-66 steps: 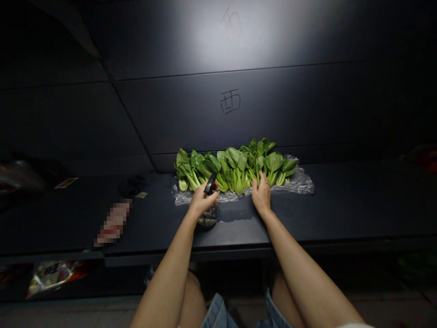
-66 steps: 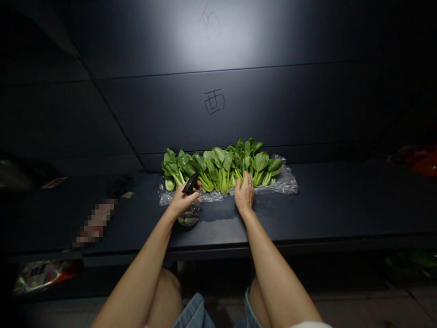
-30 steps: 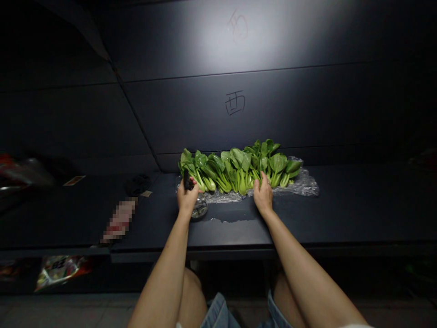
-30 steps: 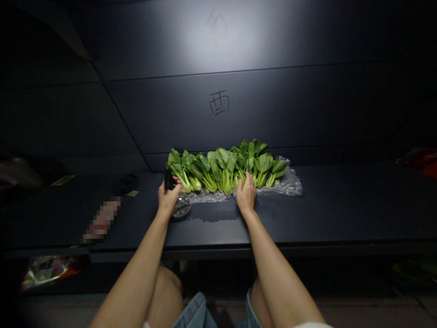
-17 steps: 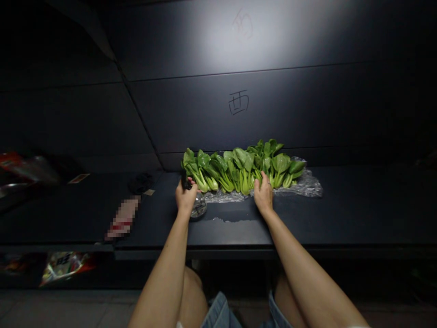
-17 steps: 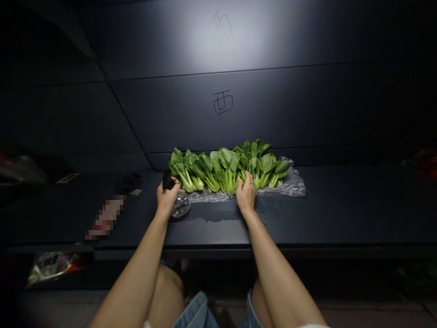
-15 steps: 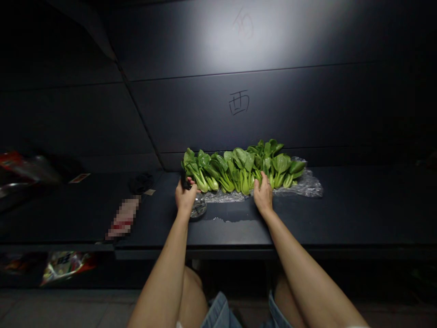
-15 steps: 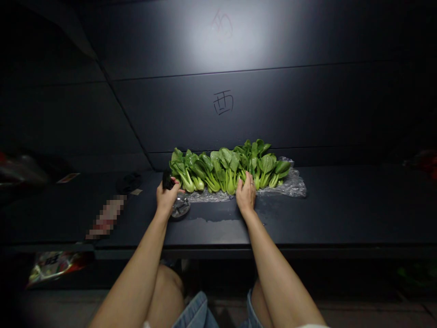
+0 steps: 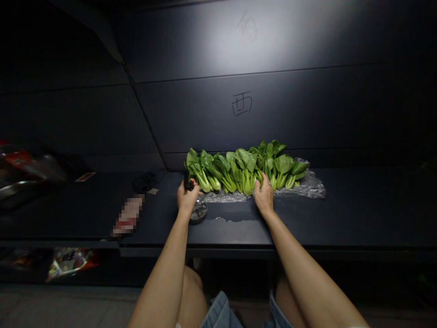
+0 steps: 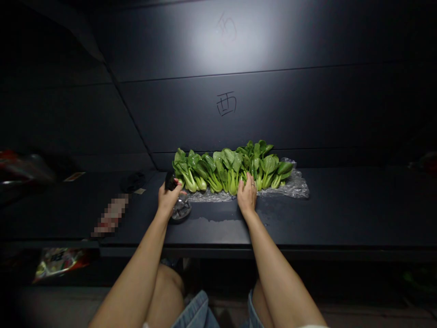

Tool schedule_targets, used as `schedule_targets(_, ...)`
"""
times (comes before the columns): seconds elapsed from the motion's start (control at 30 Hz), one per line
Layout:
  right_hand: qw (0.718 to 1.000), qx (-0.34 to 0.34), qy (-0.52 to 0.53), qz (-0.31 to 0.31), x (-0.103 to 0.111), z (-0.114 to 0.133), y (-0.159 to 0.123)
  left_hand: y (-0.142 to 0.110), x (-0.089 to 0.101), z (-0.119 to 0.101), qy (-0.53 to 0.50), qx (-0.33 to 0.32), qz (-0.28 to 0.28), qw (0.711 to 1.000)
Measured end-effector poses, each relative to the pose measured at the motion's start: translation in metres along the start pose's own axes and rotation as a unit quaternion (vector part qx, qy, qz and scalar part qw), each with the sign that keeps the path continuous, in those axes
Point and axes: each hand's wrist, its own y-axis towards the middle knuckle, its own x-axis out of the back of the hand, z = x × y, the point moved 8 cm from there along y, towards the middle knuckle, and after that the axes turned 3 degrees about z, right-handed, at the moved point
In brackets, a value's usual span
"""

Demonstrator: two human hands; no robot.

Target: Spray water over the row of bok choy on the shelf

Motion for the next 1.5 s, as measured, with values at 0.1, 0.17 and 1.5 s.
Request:
schedule_targets(0.1, 1.000, -0.003, 0.001, 0.001, 0.001, 0.000, 0.000, -0.001, -0.001, -0.003, -0.014, -0.009, 0.005, 1.000)
schedule_targets(0.17, 1.000, -0.007, 0.004, 0.004, 0.001, -0.001, 0.000, -0.001, 0.000, -0.004, -0.012, -0.010, 0.007, 1.000)
schedule_targets(1.5, 1.000, -0.006, -0.004, 0.002, 0.003, -0.009, -0.002, -0.024, -0.035, -0.015, -0.032, 0.022, 0.106, 0.994)
